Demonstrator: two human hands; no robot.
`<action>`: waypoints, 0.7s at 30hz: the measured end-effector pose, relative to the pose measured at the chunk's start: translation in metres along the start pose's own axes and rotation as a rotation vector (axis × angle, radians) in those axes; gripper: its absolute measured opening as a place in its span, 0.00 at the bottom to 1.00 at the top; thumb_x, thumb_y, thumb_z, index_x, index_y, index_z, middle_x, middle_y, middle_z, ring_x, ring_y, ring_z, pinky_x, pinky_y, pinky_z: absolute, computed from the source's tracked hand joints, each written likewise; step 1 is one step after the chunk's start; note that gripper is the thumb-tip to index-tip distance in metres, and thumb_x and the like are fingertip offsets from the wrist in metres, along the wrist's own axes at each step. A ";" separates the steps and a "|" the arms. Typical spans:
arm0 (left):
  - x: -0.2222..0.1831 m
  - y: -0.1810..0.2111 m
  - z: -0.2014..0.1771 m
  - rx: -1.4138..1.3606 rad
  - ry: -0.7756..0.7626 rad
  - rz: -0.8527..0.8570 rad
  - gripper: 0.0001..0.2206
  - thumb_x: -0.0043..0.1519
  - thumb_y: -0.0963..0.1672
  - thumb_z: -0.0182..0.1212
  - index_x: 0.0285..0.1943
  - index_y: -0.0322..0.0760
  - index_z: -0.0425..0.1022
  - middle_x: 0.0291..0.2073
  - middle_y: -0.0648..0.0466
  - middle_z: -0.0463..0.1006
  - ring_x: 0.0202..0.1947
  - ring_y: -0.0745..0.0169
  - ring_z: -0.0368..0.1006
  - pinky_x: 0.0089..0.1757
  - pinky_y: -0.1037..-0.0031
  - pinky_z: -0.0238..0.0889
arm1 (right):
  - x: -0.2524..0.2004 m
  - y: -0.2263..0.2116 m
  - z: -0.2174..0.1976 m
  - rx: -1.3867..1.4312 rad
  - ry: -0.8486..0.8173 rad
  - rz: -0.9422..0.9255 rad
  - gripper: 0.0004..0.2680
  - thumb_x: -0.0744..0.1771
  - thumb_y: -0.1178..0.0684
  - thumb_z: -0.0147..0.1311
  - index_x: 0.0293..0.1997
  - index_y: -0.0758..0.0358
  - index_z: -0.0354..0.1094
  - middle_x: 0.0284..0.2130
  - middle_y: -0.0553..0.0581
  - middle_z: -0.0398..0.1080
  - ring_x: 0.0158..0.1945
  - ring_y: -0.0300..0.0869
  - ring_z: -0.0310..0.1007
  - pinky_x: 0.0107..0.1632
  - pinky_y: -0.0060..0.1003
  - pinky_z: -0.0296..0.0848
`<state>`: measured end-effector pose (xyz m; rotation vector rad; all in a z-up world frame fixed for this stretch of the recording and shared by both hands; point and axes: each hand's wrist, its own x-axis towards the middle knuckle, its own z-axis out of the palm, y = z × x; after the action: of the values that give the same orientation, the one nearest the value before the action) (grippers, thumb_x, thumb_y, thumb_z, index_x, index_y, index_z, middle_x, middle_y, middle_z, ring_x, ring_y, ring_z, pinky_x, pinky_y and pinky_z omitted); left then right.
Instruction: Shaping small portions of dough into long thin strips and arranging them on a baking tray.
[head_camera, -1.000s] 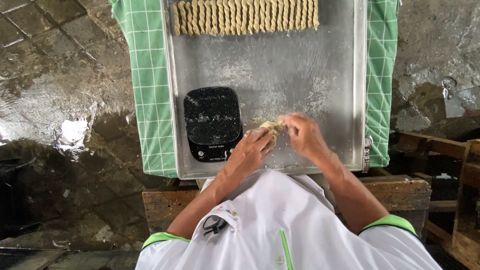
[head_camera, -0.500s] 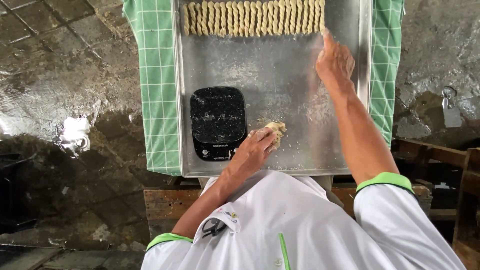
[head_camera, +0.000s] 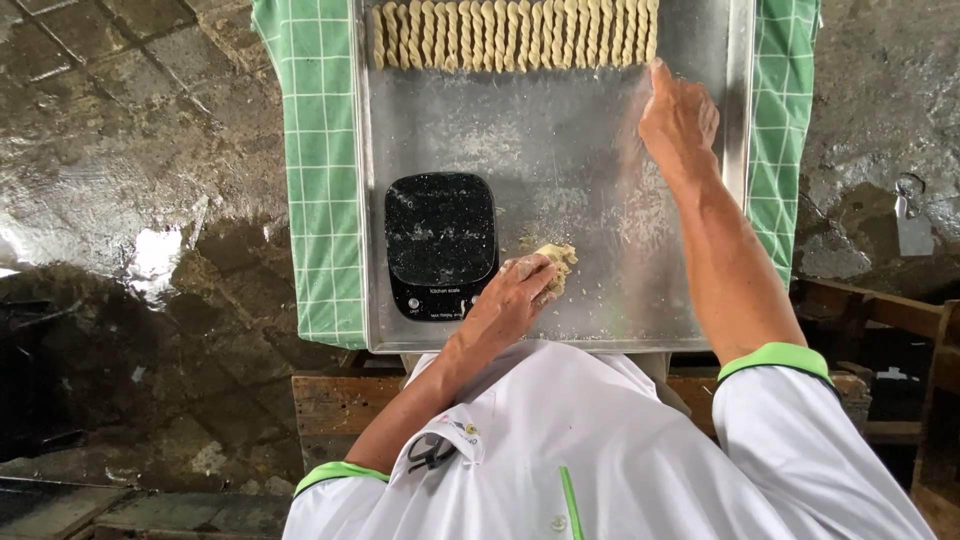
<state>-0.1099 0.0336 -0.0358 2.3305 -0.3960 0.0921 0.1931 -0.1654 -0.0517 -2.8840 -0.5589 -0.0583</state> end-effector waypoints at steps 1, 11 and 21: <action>-0.001 0.000 0.001 0.001 -0.001 0.001 0.14 0.66 0.41 0.60 0.59 0.28 0.72 0.56 0.44 0.70 0.56 0.45 0.69 0.57 0.57 0.62 | -0.002 -0.002 -0.005 0.001 0.001 0.001 0.18 0.72 0.67 0.41 0.73 0.68 0.60 0.17 0.46 0.60 0.17 0.39 0.54 0.19 0.35 0.55; -0.002 -0.002 0.003 0.007 -0.006 -0.003 0.13 0.67 0.42 0.59 0.58 0.28 0.72 0.57 0.42 0.72 0.57 0.45 0.69 0.58 0.57 0.61 | -0.007 -0.008 0.001 0.037 -0.009 0.053 0.21 0.72 0.65 0.46 0.77 0.62 0.51 0.29 0.55 0.64 0.27 0.44 0.62 0.29 0.39 0.66; -0.003 -0.009 0.013 0.063 -0.022 -0.001 0.16 0.67 0.42 0.60 0.61 0.28 0.72 0.60 0.40 0.72 0.59 0.44 0.69 0.61 0.56 0.60 | -0.033 -0.010 0.000 0.210 -0.001 0.024 0.14 0.74 0.58 0.42 0.69 0.65 0.61 0.46 0.64 0.70 0.45 0.49 0.66 0.48 0.46 0.66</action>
<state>-0.1105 0.0314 -0.0520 2.3960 -0.4080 0.0791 0.1592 -0.1683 -0.0522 -2.6866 -0.4978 0.0049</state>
